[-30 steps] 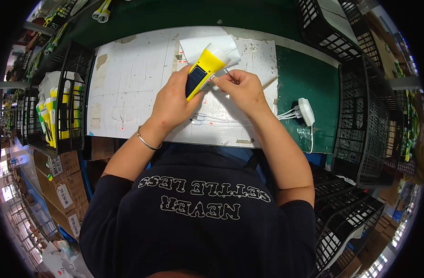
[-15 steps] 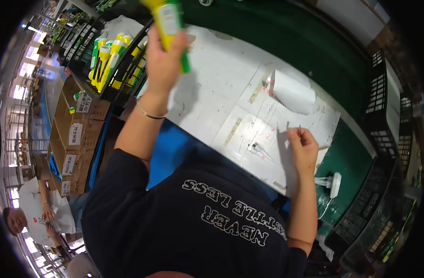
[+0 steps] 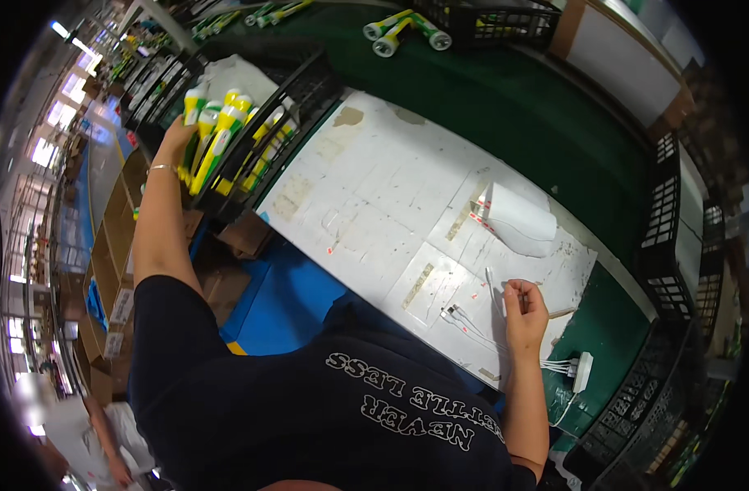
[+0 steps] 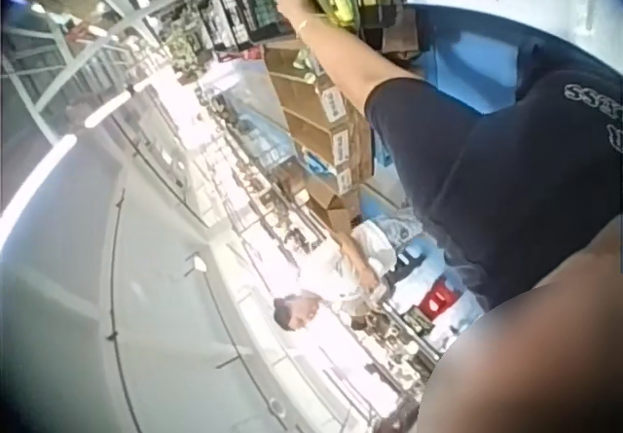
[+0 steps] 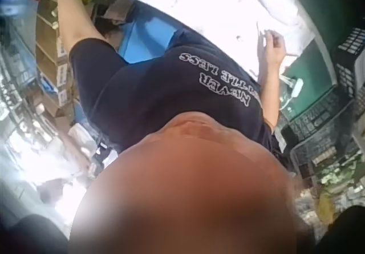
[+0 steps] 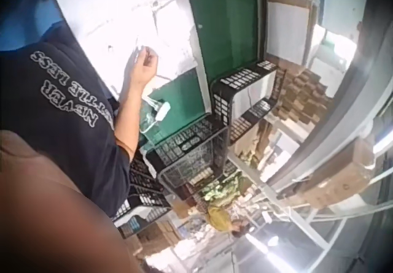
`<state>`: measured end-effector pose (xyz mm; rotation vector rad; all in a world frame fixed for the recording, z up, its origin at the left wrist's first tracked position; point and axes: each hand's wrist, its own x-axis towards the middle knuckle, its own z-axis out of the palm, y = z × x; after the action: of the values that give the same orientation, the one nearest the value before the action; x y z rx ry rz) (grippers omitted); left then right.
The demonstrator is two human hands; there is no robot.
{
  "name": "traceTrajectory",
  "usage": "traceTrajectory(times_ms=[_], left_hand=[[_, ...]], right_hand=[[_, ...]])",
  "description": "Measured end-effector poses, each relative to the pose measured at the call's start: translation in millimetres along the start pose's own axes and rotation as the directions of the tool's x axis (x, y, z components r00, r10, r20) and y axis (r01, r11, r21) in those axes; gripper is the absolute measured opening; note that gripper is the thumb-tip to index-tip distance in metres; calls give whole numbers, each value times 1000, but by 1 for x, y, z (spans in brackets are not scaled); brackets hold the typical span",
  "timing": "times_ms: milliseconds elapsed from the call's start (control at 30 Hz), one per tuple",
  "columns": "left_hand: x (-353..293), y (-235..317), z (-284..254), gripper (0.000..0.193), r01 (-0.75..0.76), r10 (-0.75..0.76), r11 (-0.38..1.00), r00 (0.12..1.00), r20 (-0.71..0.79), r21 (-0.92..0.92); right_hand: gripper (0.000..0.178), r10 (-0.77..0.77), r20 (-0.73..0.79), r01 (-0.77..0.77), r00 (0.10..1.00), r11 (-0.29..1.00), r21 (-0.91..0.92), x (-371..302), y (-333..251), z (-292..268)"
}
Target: Assembling, testing, and applying adhesive tape to handheld flashlights at a factory workbench.
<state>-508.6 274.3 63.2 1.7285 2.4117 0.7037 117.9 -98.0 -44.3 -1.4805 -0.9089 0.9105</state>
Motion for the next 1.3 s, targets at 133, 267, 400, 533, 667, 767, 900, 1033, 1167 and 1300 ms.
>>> traceTrajectory(times_ms=[133, 267, 400, 533, 667, 767, 900, 1033, 1167, 1300], left_hand=[[-4, 114, 25, 62, -337, 404, 914, 806, -433, 226], [-34, 259, 79, 52, -776, 736, 626, 554, -390, 80], [-46, 348, 190, 65, -602, 601, 798, 796, 69, -7], [-11, 346, 269, 79, -456, 434, 890, 861, 264, 23], [-7, 365, 279, 70, -503, 493, 864, 849, 189, 4], [-14, 366, 263, 55, -633, 608, 751, 774, -176, -188], [-54, 377, 203, 53, -732, 658, 507, 670, -344, -455], [-103, 372, 168, 37, 34, 566, 38, 823, 50, -999], [-224, 388, 153, 56, 894, 656, -163, 415, 630, -418], [-316, 365, 175, 49, 990, 712, 136, -78, 697, -28]], right_hand=[[13, -117, -85, 87, 989, 950, -300, -10, -3, 8], [11, -316, 9, 258, 949, 759, -598, -13, -23, 19], [8, -274, -98, 187, 957, 836, -516, -17, -20, 13], [7, -251, -70, 188, 965, 856, -482, -10, -22, 16], [8, -242, -96, 175, 966, 876, -449, -11, -20, 10], [8, -235, -84, 175, 968, 878, -446, -11, -24, 9], [6, -245, -88, 182, 966, 877, -445, -10, -26, 8], [6, -232, -80, 174, 969, 879, -443, -8, -24, 11], [6, -263, -129, 194, 956, 897, -397, -11, -16, 11], [5, -275, -153, 220, 949, 927, -305, -12, -15, 13]])
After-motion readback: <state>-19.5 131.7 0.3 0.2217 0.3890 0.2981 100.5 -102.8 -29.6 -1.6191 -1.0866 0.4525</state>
